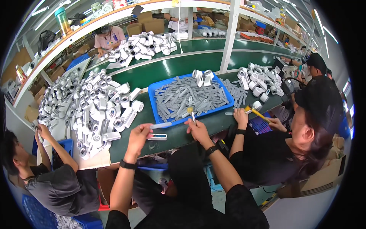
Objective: The person assembles handheld fans by fitting a grey plastic strip into each white fan handle and tapping it into place with a small mallet. They then set the assembled unit aside and repeat the process for several more fans.
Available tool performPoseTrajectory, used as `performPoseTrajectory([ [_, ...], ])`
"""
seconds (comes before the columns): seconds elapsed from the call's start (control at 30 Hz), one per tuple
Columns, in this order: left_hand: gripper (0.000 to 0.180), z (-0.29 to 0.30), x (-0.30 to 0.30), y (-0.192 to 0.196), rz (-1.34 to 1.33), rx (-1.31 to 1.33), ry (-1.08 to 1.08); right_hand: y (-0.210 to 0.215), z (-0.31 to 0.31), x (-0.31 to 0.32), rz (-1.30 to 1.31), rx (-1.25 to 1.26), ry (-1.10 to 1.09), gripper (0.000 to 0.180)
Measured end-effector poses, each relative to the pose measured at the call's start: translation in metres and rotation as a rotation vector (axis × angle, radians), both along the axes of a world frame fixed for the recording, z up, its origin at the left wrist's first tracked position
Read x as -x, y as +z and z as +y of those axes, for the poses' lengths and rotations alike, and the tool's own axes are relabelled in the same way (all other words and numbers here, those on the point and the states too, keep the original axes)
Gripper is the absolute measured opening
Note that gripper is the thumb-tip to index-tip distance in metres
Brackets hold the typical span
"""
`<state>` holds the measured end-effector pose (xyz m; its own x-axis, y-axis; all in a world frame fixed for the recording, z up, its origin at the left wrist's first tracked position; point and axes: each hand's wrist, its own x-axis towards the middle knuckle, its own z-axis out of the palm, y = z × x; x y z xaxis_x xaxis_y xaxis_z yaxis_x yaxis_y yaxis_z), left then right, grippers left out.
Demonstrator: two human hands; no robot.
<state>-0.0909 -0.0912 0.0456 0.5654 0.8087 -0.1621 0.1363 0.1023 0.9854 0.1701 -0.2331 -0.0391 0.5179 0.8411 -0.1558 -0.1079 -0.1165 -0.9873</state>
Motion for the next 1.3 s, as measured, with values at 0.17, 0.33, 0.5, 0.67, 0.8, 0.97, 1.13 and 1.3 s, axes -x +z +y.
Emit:
performPoseTrajectory([
  [0.17,0.028,-0.021,0.000,-0.019,-0.001,0.055,-0.035,0.060,-0.013,0.058,-0.013,-0.095,0.109,0.038],
  [0.33,0.027,-0.013,0.003,-0.022,-0.107,0.110,-0.079,0.066,-0.001,0.073,-0.748,-0.176,-0.030,0.024],
  [0.5,0.027,0.000,0.009,-0.004,0.067,0.013,-0.083,0.067,0.012,0.076,-0.434,-0.137,-0.004,0.020],
  [0.67,0.027,0.004,0.001,0.000,0.063,0.058,-0.176,0.072,0.021,0.079,-0.370,0.092,0.169,0.023],
  [0.8,0.037,0.013,0.008,-0.002,0.060,-0.584,-0.205,0.061,0.014,0.067,-0.407,0.019,0.059,0.021],
  [0.97,0.056,0.041,0.042,-0.043,0.467,-0.975,-0.180,0.049,0.009,0.054,-0.048,0.080,0.106,0.030],
  [1.13,0.035,0.038,0.019,-0.065,0.282,-0.804,-0.168,0.051,0.011,0.056,-0.049,0.227,0.116,0.026],
  [1.3,0.037,0.037,0.011,-0.069,0.216,-0.832,-0.152,0.044,0.021,0.074,-0.012,0.253,0.061,0.020],
])
